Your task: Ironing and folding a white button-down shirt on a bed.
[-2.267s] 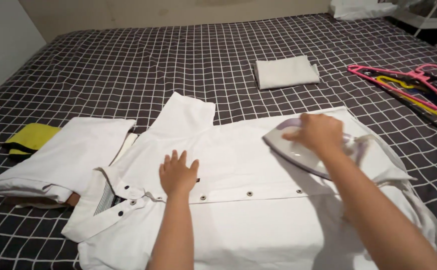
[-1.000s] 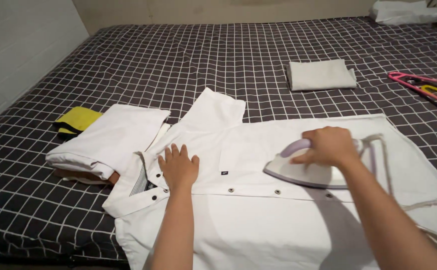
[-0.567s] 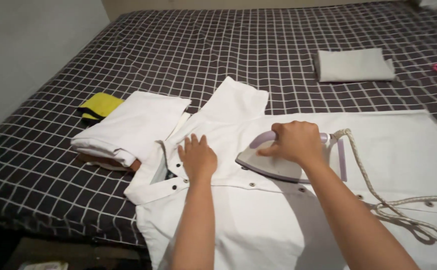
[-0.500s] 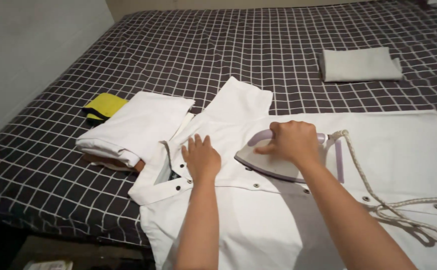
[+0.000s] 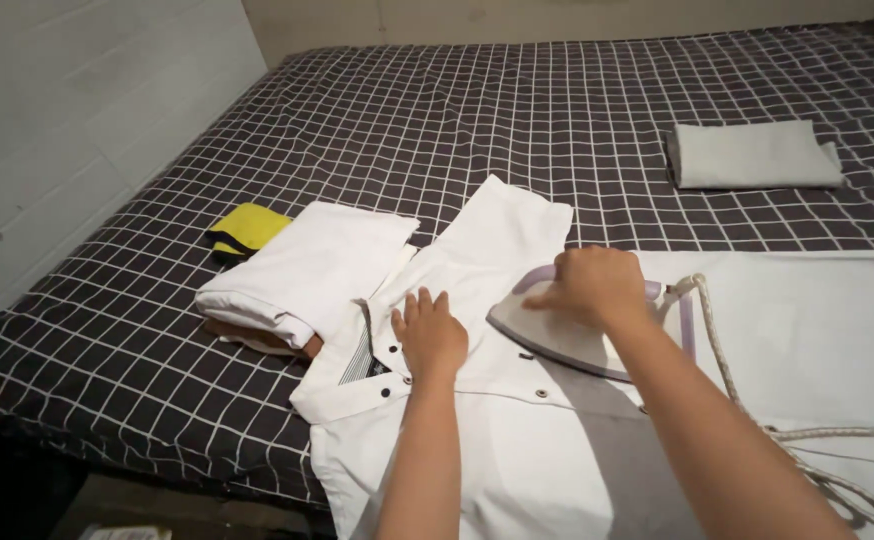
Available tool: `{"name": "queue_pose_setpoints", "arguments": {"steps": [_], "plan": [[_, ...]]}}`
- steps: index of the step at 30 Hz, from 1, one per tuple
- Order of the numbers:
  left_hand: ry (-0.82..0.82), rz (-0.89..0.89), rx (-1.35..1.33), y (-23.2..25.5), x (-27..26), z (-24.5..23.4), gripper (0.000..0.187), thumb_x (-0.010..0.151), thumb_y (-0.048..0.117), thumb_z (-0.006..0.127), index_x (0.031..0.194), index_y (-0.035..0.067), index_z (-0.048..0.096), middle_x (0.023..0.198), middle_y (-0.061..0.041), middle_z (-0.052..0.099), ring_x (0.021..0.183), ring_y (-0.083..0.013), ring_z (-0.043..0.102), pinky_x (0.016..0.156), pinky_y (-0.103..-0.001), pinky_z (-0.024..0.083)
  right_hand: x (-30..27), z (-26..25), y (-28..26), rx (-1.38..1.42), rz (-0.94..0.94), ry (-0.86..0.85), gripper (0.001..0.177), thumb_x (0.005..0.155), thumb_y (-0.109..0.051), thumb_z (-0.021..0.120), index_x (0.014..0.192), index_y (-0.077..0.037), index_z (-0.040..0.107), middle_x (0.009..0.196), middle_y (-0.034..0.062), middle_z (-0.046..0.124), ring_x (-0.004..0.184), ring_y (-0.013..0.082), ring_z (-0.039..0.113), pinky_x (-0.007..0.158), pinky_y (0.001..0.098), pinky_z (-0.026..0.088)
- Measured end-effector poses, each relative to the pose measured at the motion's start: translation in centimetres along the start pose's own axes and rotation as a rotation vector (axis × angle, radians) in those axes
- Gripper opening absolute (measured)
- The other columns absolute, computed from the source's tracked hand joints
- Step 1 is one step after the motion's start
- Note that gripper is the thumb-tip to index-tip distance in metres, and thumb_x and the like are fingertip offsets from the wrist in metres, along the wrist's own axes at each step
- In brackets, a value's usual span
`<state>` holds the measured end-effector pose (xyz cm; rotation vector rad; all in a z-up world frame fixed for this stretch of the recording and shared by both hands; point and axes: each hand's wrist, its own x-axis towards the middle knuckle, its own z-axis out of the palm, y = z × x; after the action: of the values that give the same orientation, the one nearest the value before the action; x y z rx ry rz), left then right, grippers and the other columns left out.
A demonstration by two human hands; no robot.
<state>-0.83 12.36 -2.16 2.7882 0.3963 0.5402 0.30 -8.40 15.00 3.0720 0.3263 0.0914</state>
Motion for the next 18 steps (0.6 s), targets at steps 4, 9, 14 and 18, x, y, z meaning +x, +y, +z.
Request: {"name": "queue_pose_setpoints", "arguments": {"steps": [4, 9, 14, 18], "plan": [[-0.039, -0.033, -0.119, -1.2, 1.1, -0.7, 0.041, 0.09, 0.017, 0.053, 0.129, 0.017, 0.067, 0.151, -0.011, 0.051, 0.147, -0.0316, 0.038, 0.122, -0.056, 0.02, -0.9, -0.2, 1.8, -0.013, -0.094, -0.036, 0.077, 0.058, -0.083, 0.077, 0.104, -0.021, 0.078, 0.091, 0.0049, 0.076, 0.09, 0.0242, 0.075, 0.074, 0.0385, 0.057], [-0.196, -0.056, -0.139, -1.0, -0.5, -10.0, 0.037, 0.094, 0.019, 0.052, 0.127, 0.007, 0.064, 0.139, -0.014, 0.058, 0.129, -0.0335, 0.055, 0.104, -0.046, 0.046, -2.9, -0.7, 2.0, 0.03, -0.186, -0.05, 0.066, 0.053, -0.076, 0.08, 0.098, -0.028, 0.08, 0.078, 0.0041, 0.077, 0.082, 0.0249, 0.074, 0.074, 0.0391, 0.055], [0.003, 0.165, -0.086, -5.7, -0.7, -4.8, 0.038, 0.09, 0.01, 0.052, 0.124, -0.004, 0.063, 0.147, -0.021, 0.052, 0.13, -0.0364, 0.053, 0.106, -0.044, 0.045, -2.8, 0.5, 0.0, 0.048, -0.223, 0.074, 0.064, 0.052, -0.079, 0.079, 0.085, -0.024, 0.078, 0.07, 0.0038, 0.073, 0.073, 0.0247, 0.073, 0.067, 0.0402, 0.055], [0.102, 0.144, -0.217, -4.9, -1.8, -5.9, 0.044, 0.086, 0.003, 0.051, 0.129, -0.008, 0.058, 0.142, -0.022, 0.055, 0.13, -0.0382, 0.051, 0.104, -0.045, 0.045, -1.8, 2.0, -3.7, 0.063, -0.25, 0.216, 0.07, 0.052, -0.085, 0.076, 0.078, -0.02, 0.074, 0.062, 0.0049, 0.07, 0.064, 0.0249, 0.071, 0.059, 0.0405, 0.054]]}}
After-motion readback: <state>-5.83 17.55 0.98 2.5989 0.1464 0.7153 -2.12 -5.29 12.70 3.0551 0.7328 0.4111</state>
